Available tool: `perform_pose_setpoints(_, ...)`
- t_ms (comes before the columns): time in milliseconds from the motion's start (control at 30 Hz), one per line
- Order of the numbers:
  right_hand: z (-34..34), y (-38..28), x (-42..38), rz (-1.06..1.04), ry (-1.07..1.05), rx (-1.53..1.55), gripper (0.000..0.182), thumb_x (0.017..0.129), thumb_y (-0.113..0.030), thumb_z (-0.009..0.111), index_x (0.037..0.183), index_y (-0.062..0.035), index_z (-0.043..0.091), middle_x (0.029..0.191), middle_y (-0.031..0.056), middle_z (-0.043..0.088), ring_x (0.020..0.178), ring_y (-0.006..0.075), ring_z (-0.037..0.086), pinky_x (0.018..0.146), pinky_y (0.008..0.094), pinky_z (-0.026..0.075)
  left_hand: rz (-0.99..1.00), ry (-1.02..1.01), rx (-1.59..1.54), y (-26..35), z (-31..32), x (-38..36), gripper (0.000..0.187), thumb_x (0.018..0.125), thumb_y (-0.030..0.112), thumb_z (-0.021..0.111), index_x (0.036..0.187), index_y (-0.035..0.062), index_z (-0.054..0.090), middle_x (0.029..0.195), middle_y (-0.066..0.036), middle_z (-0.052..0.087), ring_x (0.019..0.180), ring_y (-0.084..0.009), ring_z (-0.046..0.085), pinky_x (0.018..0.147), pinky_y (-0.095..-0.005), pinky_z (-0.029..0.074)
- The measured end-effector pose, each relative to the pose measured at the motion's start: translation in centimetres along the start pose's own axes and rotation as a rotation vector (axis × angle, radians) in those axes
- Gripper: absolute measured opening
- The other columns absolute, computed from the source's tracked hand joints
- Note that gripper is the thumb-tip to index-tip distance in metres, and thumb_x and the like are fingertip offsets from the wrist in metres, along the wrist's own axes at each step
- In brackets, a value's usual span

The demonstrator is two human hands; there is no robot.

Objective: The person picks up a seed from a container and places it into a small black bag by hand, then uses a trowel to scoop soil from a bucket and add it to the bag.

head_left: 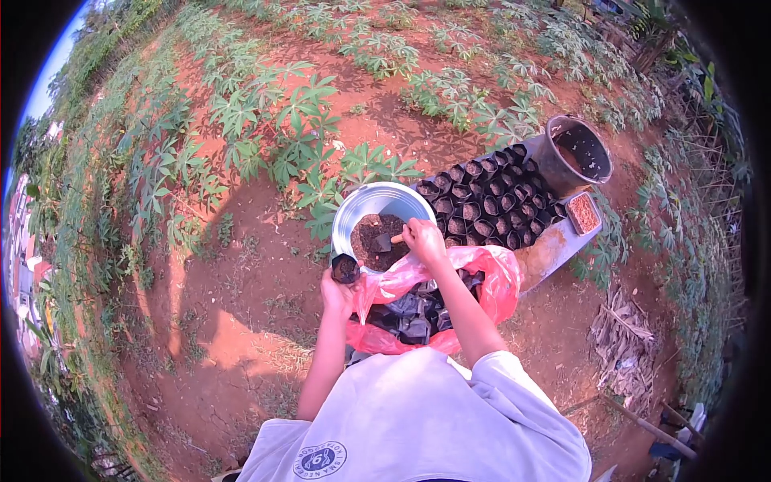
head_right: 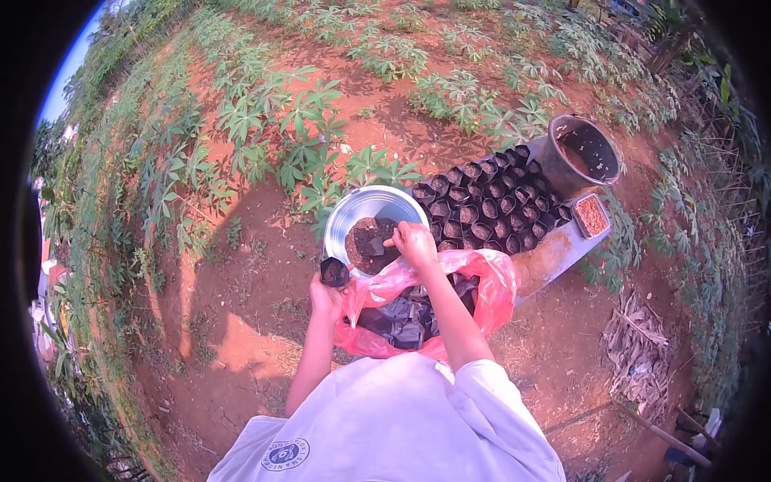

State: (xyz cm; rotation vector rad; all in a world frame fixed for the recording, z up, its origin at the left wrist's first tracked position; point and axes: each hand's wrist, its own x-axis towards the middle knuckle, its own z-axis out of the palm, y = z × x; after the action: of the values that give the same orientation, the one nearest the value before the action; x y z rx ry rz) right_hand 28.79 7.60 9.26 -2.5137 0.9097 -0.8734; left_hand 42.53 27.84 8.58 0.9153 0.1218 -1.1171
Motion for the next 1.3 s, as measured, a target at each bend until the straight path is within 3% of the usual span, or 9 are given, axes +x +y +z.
perform_pose_setpoints(300,-0.2,-0.6,-0.2,0.087,-0.087,-0.051,0.023,0.082,-0.019,0.06,0.069,-0.0027,0.051,0.067,0.0175,0.059,0.066,0.0359,0.06,0.062,0.047,0.046,0.002,-0.033,0.051,0.1,-0.6,1.1,0.05,0.095,0.034,0.018,0.12,0.0038,0.049,0.108,-0.016,0.065,0.079,-0.0258,0.066,0.053,-0.0273,0.044)
perform_pose_setpoints(433,-0.4,-0.7,-0.3,0.01,-0.123,-0.058,0.025,0.083,-0.024,0.061,0.07,-0.0033,0.054,0.066,0.0177,0.059,0.066,0.036,0.06,0.062,0.0465,0.047,-0.032,-0.035,0.047,0.3,-0.5,0.9,0.053,0.095,0.035,0.015,0.122,0.0046,0.049,0.109,-0.015,0.065,0.079,-0.0251,0.066,0.052,-0.0272,0.044)
perform_pose_setpoints(700,-0.6,-0.8,-0.7,-0.148,-0.464,-0.376,0.018,0.084,-0.026,0.057,0.084,-0.008,0.061,0.088,0.0081,0.064,0.085,0.0257,0.062,0.08,0.0396,0.043,-0.04,-0.033,0.064,0.0,-1.0,1.2,0.056,0.096,0.037,0.012,0.123,0.0045,0.049,0.109,-0.014,0.065,0.079,-0.0245,0.065,0.052,-0.0278,0.044)
perform_pose_setpoints(833,-0.3,-0.2,-0.8,-0.188,-0.447,-0.336,0.017,0.083,-0.024,0.058,0.087,-0.0081,0.062,0.088,0.0086,0.064,0.084,0.0262,0.062,0.079,0.0399,0.043,-0.026,-0.032,0.075,0.0,-1.0,1.0,0.056,0.096,0.037,0.012,0.122,0.0038,0.049,0.109,-0.015,0.064,0.078,-0.025,0.065,0.052,-0.0285,0.044)
perform_pose_setpoints(900,-0.7,-0.1,-0.8,-0.165,-0.355,-0.222,0.015,0.083,-0.022,0.059,0.085,-0.0082,0.064,0.087,0.0087,0.064,0.084,0.0274,0.062,0.079,0.0397,0.043,-0.012,-0.04,0.079,0.3,-0.5,1.4,0.056,0.096,0.037,0.013,0.122,0.0036,0.049,0.109,-0.015,0.064,0.078,-0.0252,0.065,0.052,-0.0286,0.045)
perform_pose_setpoints(1300,-2.0,-0.7,-0.1,-0.026,-0.292,0.055,0.013,0.083,-0.017,0.06,0.087,-0.0056,0.065,0.084,0.0126,0.061,0.084,0.0334,0.06,0.075,0.0426,0.045,-0.069,-0.033,-0.168,1.8,-1.9,-0.3,0.047,0.094,0.035,0.023,0.111,0.0044,0.054,0.1,-0.015,0.066,0.079,-0.0288,0.065,0.059,-0.0328,0.049)
